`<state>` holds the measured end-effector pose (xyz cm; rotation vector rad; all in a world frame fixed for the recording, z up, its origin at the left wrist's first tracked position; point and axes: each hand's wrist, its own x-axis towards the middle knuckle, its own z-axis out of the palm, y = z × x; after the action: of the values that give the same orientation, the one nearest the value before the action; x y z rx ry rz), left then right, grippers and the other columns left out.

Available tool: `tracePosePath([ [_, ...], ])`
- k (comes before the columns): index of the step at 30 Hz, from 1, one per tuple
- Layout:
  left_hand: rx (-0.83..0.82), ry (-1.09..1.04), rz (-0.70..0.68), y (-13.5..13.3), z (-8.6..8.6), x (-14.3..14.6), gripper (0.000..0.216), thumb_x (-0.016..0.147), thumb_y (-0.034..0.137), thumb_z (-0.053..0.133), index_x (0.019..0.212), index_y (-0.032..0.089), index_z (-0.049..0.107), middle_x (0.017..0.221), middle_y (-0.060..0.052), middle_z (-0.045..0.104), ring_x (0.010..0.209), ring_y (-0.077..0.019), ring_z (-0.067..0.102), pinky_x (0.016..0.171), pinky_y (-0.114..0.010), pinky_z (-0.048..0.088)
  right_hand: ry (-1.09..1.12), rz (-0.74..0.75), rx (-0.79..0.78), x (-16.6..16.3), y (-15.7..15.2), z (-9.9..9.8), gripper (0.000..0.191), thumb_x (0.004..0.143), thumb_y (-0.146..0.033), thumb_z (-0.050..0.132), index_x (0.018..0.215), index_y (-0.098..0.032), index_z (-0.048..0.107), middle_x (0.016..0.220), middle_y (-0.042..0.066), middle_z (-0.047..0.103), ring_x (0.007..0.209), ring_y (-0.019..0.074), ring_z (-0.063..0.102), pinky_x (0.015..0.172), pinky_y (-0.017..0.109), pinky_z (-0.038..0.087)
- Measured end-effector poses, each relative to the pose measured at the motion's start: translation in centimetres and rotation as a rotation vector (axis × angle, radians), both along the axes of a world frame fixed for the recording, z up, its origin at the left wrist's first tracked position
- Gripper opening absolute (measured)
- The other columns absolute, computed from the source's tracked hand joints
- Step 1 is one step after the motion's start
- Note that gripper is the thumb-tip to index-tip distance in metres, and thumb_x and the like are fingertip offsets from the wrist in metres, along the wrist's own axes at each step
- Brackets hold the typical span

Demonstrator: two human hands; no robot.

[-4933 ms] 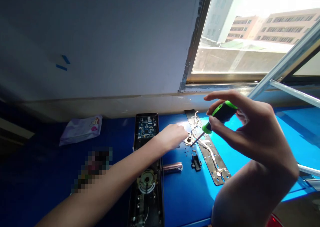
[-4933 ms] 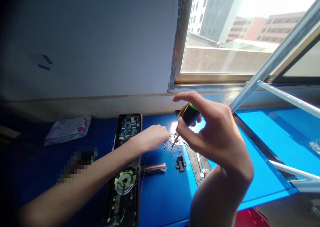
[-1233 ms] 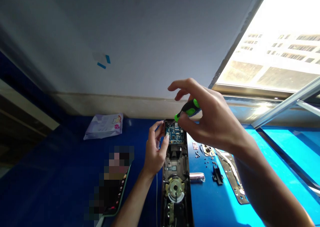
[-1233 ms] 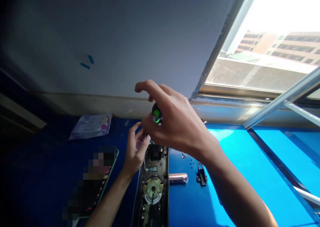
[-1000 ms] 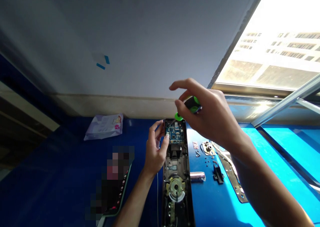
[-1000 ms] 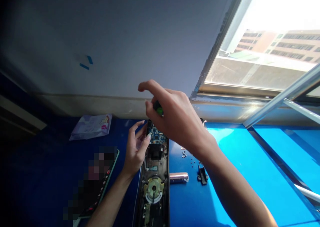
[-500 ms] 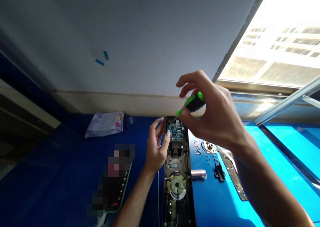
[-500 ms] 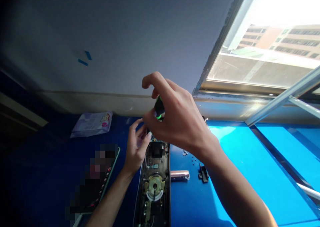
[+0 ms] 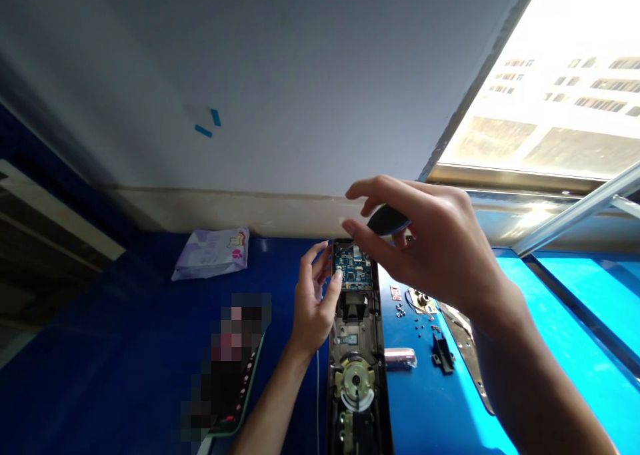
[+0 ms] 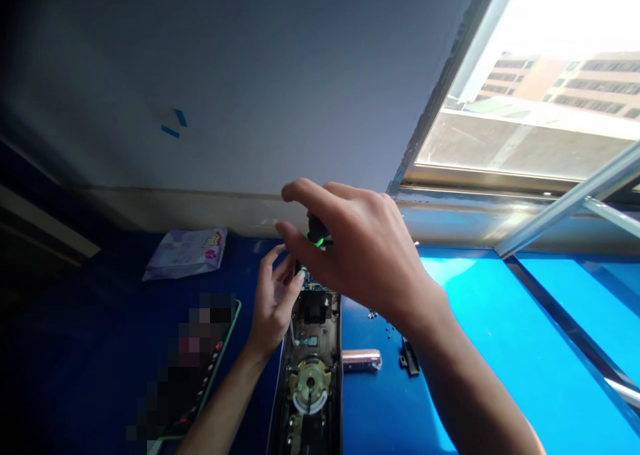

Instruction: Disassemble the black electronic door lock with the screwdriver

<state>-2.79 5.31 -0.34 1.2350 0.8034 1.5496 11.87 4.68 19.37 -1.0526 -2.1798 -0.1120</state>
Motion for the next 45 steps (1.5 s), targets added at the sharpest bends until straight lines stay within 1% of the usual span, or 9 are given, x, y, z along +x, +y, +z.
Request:
tracePosePath([
  [3, -0.014, 0.006, -0.001, 0.0, 0.1, 0.0, 0.048, 0.102, 0.034, 0.065, 0.146, 0.028, 0.047, 0.150, -0.013, 0.064, 0.140, -0.0277, 0.061, 0.118, -0.046, 0.048, 0.009, 0.011, 0.011, 0.1, 0.1, -0.1, 0.025, 0.104, -0.036, 0.064, 0.092, -0.018, 0.075, 0.078, 0.001, 0.073, 0.061, 0.0093, 0.058, 0.057, 0.027, 0.044],
  [5, -0.021, 0.007, -0.006, 0.0, 0.1, 0.0, 0.048, 0.102, 0.034, 0.065, 0.146, 0.027, 0.047, 0.151, -0.014, 0.063, 0.139, -0.0278, 0.062, 0.118, -0.046, 0.048, 0.018, 0.020, 0.002, 0.3, 0.1, -0.2, 0.017, 0.103, -0.025, 0.060, 0.105, -0.019, 0.076, 0.088, 0.002, 0.076, 0.068, 0.0110, 0.064, 0.063, 0.027, 0.049],
  [9, -0.025, 0.015, 0.002, -0.1, 0.1, 0.0, 0.048, 0.102, 0.034, 0.065, 0.146, 0.026, 0.047, 0.153, -0.014, 0.062, 0.143, -0.0288, 0.059, 0.120, -0.046, 0.047, 0.040, 0.046, 0.010, 0.5, -0.1, -0.4, 0.041, 0.092, -0.014, 0.060, 0.132, -0.016, 0.066, 0.108, 0.008, 0.077, 0.090, 0.0182, 0.073, 0.076, 0.032, 0.056],
  [15, -0.017, 0.034, -0.002, -0.4, 0.2, -0.1, 0.046, 0.104, 0.034, 0.063, 0.146, 0.027, 0.047, 0.152, -0.013, 0.063, 0.141, -0.0285, 0.061, 0.118, -0.047, 0.048, 0.011, 0.037, 0.020, 0.8, -0.4, -0.6, 0.017, 0.103, -0.032, 0.063, 0.099, -0.019, 0.074, 0.086, 0.002, 0.076, 0.064, 0.0107, 0.065, 0.057, 0.028, 0.048],
  [20, -0.022, 0.029, -0.008, -0.4, 0.2, -0.1, 0.046, 0.104, 0.033, 0.062, 0.146, 0.025, 0.046, 0.152, -0.014, 0.062, 0.142, -0.0283, 0.059, 0.120, -0.047, 0.046, 0.028, 0.067, 0.006, 0.9, -0.5, -0.5, 0.037, 0.092, -0.015, 0.062, 0.129, -0.017, 0.066, 0.106, 0.006, 0.077, 0.082, 0.0153, 0.072, 0.070, 0.030, 0.055],
  [27, -0.014, 0.020, -0.008, -0.3, 0.2, 0.0, 0.045, 0.104, 0.032, 0.063, 0.146, 0.027, 0.047, 0.153, -0.012, 0.062, 0.145, -0.0271, 0.057, 0.120, -0.044, 0.046, 0.018, 0.040, 0.022, 0.8, -0.3, -0.8, 0.010, 0.101, -0.028, 0.066, 0.103, -0.020, 0.072, 0.087, 0.002, 0.076, 0.065, 0.0111, 0.065, 0.059, 0.027, 0.049],
  [32, -0.021, 0.014, -0.010, -0.2, 0.3, 0.0, 0.047, 0.103, 0.034, 0.064, 0.145, 0.026, 0.046, 0.152, -0.014, 0.062, 0.144, -0.0285, 0.058, 0.121, -0.046, 0.046, 0.022, 0.044, -0.010, 0.6, -0.4, -0.6, 0.041, 0.089, -0.013, 0.063, 0.130, -0.020, 0.065, 0.106, 0.005, 0.077, 0.075, 0.0145, 0.069, 0.065, 0.029, 0.052],
  [37, -0.016, 0.042, 0.010, 0.0, 0.2, -0.1, 0.048, 0.102, 0.036, 0.065, 0.145, 0.026, 0.047, 0.152, -0.015, 0.062, 0.146, -0.0297, 0.056, 0.122, -0.048, 0.045, 0.003, 0.024, 0.022, 0.5, -0.2, -0.9, 0.018, 0.101, -0.029, 0.063, 0.114, -0.020, 0.071, 0.089, 0.000, 0.074, 0.065, 0.0105, 0.062, 0.063, 0.027, 0.048],
  [45, 0.130, 0.339, 0.134, 0.6, 1.1, -1.2, 0.055, 0.100, 0.031, 0.067, 0.152, 0.029, 0.048, 0.155, -0.013, 0.056, 0.138, -0.0308, 0.058, 0.115, -0.050, 0.049, 0.175, 0.000, 0.051, 1.1, -0.7, -1.0, 0.036, 0.085, -0.009, 0.061, 0.119, -0.017, 0.068, 0.098, 0.003, 0.074, 0.081, 0.0146, 0.070, 0.074, 0.029, 0.056],
])
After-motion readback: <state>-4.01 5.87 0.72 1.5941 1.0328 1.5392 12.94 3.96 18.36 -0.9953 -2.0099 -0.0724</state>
